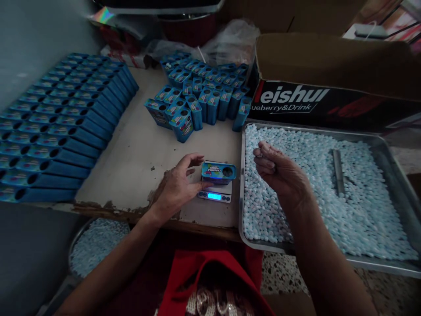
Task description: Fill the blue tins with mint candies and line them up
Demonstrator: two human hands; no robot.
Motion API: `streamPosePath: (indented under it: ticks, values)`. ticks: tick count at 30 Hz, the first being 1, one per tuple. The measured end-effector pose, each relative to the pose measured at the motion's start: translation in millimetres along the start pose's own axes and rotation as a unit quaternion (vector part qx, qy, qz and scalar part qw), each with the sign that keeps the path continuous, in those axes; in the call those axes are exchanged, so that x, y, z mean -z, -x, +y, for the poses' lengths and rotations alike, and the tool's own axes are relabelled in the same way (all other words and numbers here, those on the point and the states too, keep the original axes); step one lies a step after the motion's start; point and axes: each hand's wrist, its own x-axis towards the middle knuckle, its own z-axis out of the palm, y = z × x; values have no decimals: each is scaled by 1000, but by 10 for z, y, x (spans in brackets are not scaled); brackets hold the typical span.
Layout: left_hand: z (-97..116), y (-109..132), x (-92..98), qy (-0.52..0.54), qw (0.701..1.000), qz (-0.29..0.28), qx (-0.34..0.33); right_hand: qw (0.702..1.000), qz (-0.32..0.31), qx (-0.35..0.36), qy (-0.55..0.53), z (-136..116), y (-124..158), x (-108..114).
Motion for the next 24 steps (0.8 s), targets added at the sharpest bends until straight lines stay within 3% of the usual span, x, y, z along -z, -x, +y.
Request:
streamPosePath:
  ticks: [3, 7, 12, 19, 24]
  values:
    - [77, -2, -96, 3, 1000, -14, 17, 999, -26, 29, 33, 95, 58, -125]
    - [178, 17, -173, -13, 999, -30, 41, 984, -48, 69, 156, 290, 144, -361]
    - [175, 62, -70, 12, 999, -32, 30, 950, -12, 114, 289, 363, 197, -471]
    - [40, 144, 165, -17, 1000, -22, -5, 949, -66, 109, 287, 332, 198, -425]
    - [79, 164, 338, -50, 999, -2, -11, 974, 5, 142, 178, 124, 193, -372]
